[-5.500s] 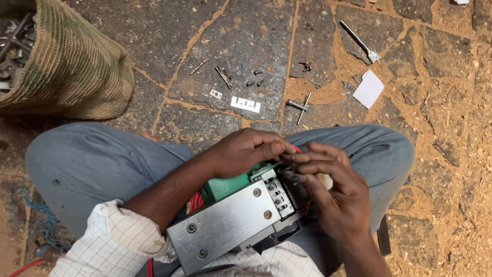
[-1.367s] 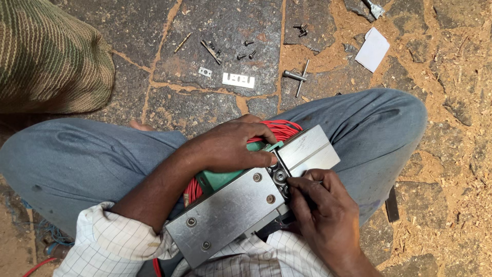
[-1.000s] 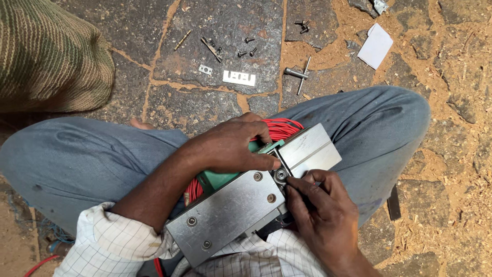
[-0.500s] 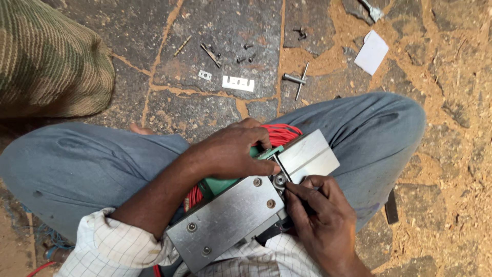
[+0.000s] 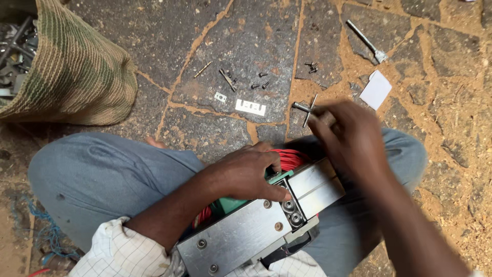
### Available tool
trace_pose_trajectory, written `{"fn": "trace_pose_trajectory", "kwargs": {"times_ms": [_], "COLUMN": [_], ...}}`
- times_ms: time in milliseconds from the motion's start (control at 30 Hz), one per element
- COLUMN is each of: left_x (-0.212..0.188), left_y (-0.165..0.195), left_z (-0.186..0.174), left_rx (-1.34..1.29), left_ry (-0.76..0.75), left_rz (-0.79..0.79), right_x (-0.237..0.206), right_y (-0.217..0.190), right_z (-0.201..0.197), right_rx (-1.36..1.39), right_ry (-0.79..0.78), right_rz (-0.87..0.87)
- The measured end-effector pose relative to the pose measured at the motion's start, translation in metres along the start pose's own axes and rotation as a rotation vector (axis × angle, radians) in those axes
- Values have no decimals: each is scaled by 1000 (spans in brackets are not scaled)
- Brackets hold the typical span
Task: The person sits on the floor and assembles small metal electrical components. They pick up a metal plate, insert screws and washers, and attach the plate to a larger metal box with red wires. The person then picks up a small black component and attaches it to the box.
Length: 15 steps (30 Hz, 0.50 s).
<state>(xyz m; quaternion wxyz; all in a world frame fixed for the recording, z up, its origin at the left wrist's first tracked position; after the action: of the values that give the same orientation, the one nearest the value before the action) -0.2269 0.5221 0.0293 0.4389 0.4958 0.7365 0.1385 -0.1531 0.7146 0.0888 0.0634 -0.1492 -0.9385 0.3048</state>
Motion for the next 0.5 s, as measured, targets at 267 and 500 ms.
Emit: {"fn": "trace_pose_trajectory", "kwargs": {"times_ms": [267,500], "left_x": [2,9], "left_y": [-5,-10], "left_z": [-4,-5], "left_rx": [-45,-48], "left_ry": [27,4], "left_rz": [29,38], "right_x": [148,154], "right_y": [61,64], "right_z": [128,148], "right_rx": [-91,-55], "right_ry": [-431,-304], "right_rz": [36,-137]}}
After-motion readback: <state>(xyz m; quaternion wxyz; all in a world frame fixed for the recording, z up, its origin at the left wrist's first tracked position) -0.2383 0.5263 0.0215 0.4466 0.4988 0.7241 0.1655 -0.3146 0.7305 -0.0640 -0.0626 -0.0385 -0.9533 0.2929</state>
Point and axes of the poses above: each hand's wrist, its own x-axis towards the middle knuckle, its own z-axis out of the palm, y = z × x, the point moved 3 cm from there along x, towards the middle knuckle, and after that the axes turned 13 degrees about x, right-handed, at the moved point
